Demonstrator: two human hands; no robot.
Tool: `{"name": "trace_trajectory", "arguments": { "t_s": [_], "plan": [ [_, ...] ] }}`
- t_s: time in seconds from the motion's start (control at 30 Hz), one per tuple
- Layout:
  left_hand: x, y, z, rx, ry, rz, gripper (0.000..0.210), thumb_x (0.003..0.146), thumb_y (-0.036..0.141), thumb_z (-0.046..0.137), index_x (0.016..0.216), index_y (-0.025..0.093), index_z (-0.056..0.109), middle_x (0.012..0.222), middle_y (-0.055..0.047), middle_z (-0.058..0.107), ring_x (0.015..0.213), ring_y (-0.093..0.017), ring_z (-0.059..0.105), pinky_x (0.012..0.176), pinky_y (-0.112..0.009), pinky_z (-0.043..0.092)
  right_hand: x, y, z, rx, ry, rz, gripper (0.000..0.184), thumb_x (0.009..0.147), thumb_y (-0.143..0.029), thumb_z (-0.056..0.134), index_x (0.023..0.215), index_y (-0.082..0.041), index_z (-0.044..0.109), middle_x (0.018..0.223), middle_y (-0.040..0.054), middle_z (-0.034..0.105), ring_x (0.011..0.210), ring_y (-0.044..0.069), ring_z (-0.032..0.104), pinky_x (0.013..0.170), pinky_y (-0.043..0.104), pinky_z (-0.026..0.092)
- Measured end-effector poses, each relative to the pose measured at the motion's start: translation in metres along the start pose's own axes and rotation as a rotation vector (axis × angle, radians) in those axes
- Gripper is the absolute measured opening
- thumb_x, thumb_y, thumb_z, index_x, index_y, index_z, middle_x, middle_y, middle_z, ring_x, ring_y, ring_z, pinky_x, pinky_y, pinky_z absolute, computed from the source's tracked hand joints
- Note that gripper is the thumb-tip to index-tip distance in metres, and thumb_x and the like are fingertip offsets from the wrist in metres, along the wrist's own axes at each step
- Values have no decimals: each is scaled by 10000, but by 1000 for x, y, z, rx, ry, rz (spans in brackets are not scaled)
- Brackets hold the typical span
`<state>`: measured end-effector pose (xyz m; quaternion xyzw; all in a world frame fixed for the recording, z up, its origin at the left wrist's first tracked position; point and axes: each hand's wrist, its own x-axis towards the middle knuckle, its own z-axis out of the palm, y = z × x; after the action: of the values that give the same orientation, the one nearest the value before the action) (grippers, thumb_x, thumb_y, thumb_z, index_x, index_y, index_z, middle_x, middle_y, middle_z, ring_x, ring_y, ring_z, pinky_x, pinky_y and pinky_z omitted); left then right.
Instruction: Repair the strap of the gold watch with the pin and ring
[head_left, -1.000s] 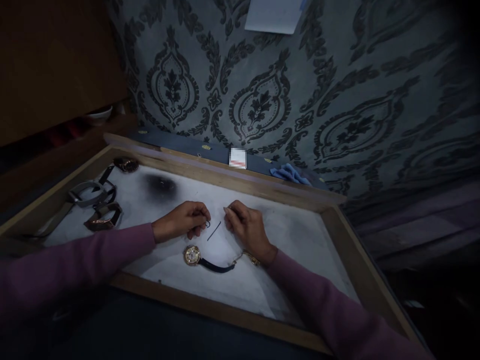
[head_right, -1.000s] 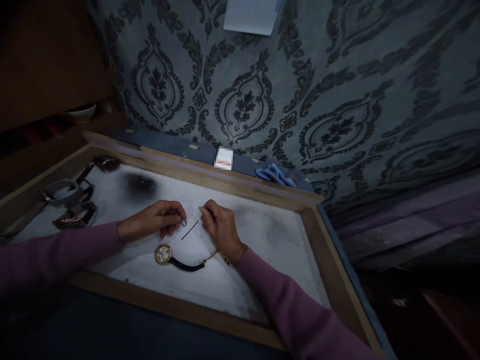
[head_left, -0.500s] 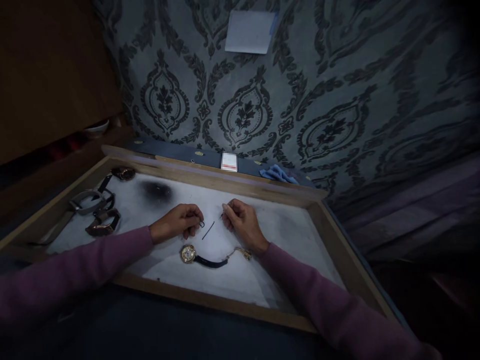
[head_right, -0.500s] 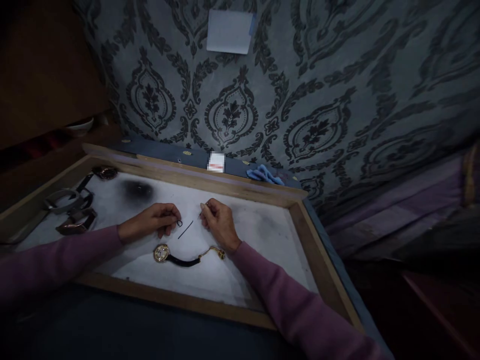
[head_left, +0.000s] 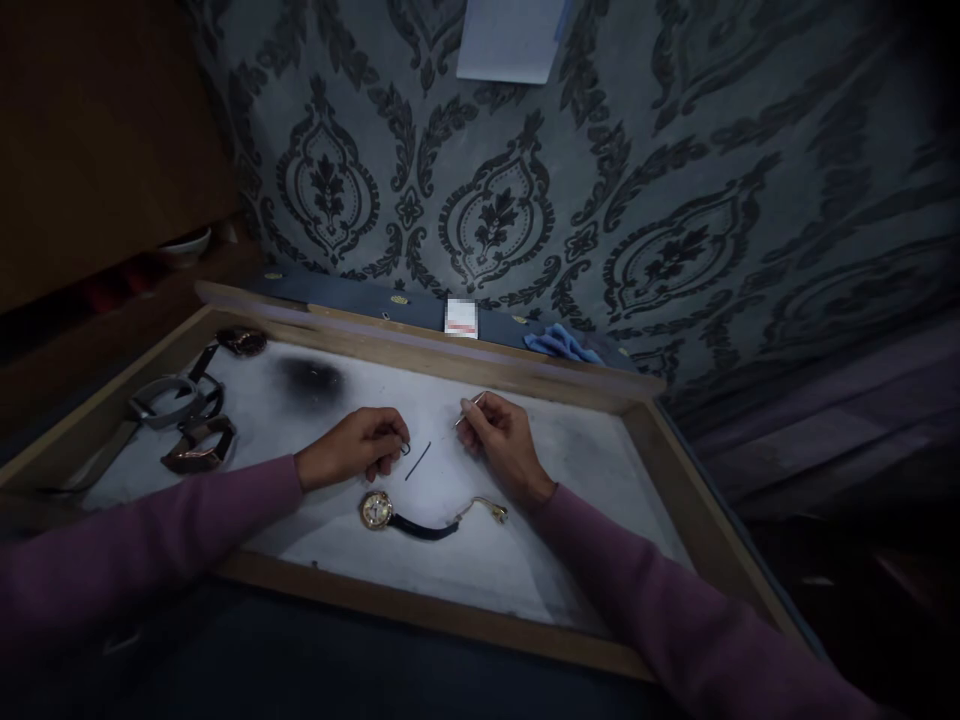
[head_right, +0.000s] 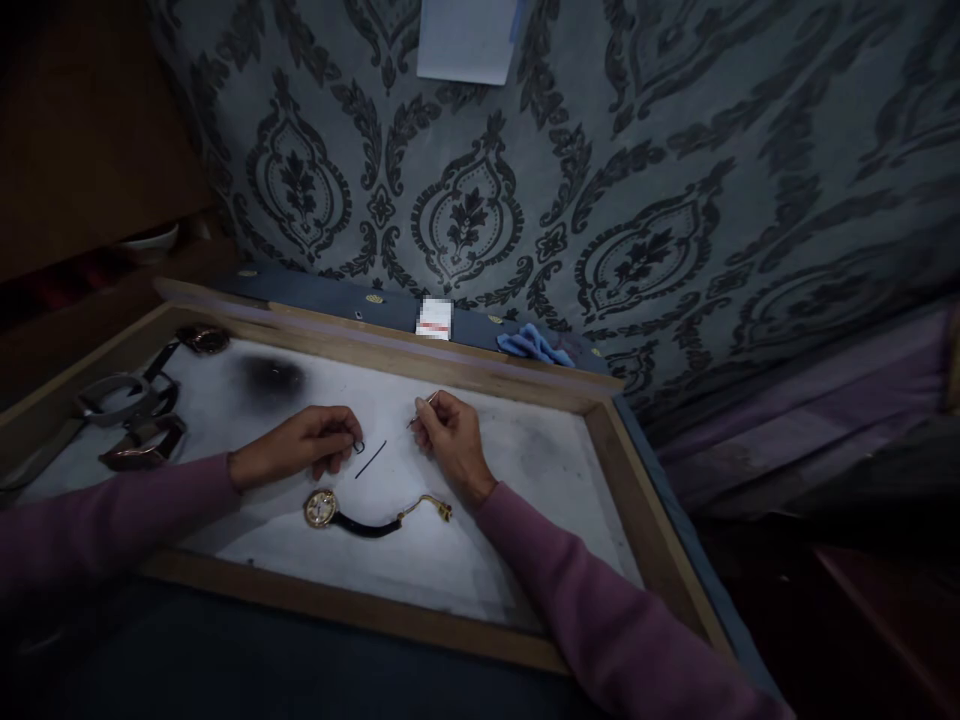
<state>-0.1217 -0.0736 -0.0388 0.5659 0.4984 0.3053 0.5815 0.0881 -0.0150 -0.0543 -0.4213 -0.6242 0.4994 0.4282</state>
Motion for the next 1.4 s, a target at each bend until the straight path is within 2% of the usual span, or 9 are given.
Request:
{"name": "trace_trajectory", "arguments": {
  "t_s": [0.1, 0.23, 0.3, 0.4, 0.53, 0.63, 0.77, 0.97, 1.4],
  "plan": [
    [-5, 6, 4, 287, 23, 122, 122, 872, 223, 475, 910, 155, 569, 664, -3, 567, 586, -127, 552, 502, -208, 425, -1, 1, -8, 25, 1, 13, 375, 776, -504, 686, 652, -182, 538, 554, -9, 586, 441, 88, 484, 402, 200, 385],
    [-4, 12, 9, 755, 49, 474, 245, 917, 171, 422, 1071, 163, 611, 970, -83, 628, 863, -184, 571, 775, -290, 452, -4, 0, -18, -14, -98, 36, 337, 744, -476, 713, 675, -168, 598, 552, -2, 608, 458, 96, 503, 427, 210, 402],
    [0, 12, 11, 910, 17, 537, 301, 936, 151, 376, 1147, 165, 591, 983, -90, 603, 889, -196, 543, 777, -298, 439, -5, 0, -24, -74, -174, 44, 293, 741, -438, 713, 693, -163, 627, 529, -11, 598, 451, 96, 490, 436, 214, 393],
    [4, 11, 13, 1070, -28, 533, 309, 944, 121, 352, 1125, 177, 595, 987, -85, 574, 896, -203, 509, 749, -291, 423, -4, 0, -33, -186, -235, 0, 218, 750, -372, 702, 703, -164, 659, 547, -11, 608, 486, 109, 511, 469, 221, 399],
    [5, 12, 14, 1125, -46, 531, 313, 906, 66, 384, 1117, 177, 586, 1007, -78, 557, 911, -205, 492, 760, -292, 411, 0, -1, -42, -389, -285, -160, 111, 778, -266, 678, 728, -168, 694, 698, 27, 684, 649, 155, 609, 585, 249, 455],
    [5, 13, 14, 1165, -51, 554, 363, 866, 30, 393, 1152, 174, 564, 1017, -78, 546, 914, -210, 480, 764, -296, 408, 3, -1, -44, -552, -305, -263, 63, 803, -207, 666, 767, -175, 708, 736, 29, 681, 669, 157, 613, 605, 252, 447],
    [7, 11, 14, 1240, -66, 579, 417, 870, 11, 373, 1223, 170, 528, 1021, -82, 542, 913, -218, 474, 768, -308, 410, 7, -3, -46, -658, -353, -343, 79, 834, -167, 649, 818, -182, 725, 788, 34, 680, 697, 156, 618, 625, 253, 436],
    [8, 11, 12, 1333, -68, 612, 492, 840, -39, 364, 1270, 143, 518, 1004, -96, 529, 890, -224, 469, 750, -323, 421, 12, -1, -48, -656, -416, -393, 112, 845, -137, 637, 822, -187, 734, 809, 34, 673, 724, 157, 635, 645, 249, 446],
    [8, 12, 11, 1355, -90, 582, 469, 853, -28, 380, 1265, 161, 499, 1019, -82, 518, 909, -217, 469, 766, -316, 425, 14, -1, -48, -622, -458, -418, 123, 877, -166, 617, 848, -187, 735, 806, 36, 656, 715, 144, 626, 627, 239, 451]
  ]
}}
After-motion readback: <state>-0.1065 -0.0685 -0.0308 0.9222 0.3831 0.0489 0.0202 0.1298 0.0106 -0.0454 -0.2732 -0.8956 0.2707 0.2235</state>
